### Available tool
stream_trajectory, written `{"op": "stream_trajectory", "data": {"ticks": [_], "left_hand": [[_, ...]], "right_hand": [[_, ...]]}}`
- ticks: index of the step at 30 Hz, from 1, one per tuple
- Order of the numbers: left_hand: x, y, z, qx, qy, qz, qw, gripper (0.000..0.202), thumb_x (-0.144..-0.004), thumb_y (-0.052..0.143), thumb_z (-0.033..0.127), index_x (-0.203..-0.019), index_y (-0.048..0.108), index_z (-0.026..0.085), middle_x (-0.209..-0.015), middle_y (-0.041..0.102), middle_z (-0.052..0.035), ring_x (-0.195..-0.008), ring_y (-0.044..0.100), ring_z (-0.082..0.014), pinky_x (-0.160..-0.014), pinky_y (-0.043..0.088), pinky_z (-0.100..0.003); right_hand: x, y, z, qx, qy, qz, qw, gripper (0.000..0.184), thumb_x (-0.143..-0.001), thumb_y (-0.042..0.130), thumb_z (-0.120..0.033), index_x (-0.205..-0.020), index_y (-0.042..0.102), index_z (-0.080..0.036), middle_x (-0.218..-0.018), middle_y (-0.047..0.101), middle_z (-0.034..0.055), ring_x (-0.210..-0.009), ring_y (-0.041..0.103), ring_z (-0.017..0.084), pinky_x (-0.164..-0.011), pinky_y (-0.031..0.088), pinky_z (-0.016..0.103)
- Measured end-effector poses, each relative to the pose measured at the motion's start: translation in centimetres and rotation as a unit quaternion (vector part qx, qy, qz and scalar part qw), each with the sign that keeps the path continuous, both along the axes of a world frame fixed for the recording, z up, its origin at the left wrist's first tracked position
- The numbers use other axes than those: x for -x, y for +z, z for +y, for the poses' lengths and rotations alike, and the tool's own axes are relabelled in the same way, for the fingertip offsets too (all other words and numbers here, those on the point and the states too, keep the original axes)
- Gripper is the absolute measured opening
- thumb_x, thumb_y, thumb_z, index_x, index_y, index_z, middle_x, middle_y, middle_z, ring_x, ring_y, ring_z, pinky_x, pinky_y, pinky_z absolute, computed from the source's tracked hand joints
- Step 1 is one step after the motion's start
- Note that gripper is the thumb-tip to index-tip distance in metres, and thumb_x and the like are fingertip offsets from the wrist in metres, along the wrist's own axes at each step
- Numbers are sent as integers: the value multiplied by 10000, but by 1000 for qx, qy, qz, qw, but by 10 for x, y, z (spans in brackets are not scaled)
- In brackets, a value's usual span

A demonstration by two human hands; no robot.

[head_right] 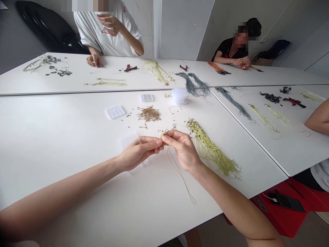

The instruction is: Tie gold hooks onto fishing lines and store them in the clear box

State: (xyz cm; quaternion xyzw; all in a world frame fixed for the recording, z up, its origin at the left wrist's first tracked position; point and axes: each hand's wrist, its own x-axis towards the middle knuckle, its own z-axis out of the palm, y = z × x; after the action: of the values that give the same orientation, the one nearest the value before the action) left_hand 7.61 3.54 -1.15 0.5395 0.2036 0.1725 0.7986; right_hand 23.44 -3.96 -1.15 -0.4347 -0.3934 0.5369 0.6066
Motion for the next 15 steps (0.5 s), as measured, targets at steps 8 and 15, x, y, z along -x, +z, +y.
{"op": "stream_trajectory", "data": {"ticks": [8,15], "left_hand": [[-1,-2,-2,18,-1,-22,1000,226,-851,655,316,-673,667,175,-715,460,4,-725,372,-124,-727,333,-288],[-2,-3,-3,-32,29,-30,999,310,-894,600,309,-625,584,155,-721,426,2,-792,398,-138,-806,319,-305]], "right_hand": [[2,-1,0,-5,1,35,999,53,-828,693,-230,-782,715,-214,-791,670,8,-723,614,157,-780,456,344],[3,-6,0,-19,5,39,999,80,-839,684,-225,-795,750,-227,-766,680,13,-754,620,179,-799,445,373]]}}
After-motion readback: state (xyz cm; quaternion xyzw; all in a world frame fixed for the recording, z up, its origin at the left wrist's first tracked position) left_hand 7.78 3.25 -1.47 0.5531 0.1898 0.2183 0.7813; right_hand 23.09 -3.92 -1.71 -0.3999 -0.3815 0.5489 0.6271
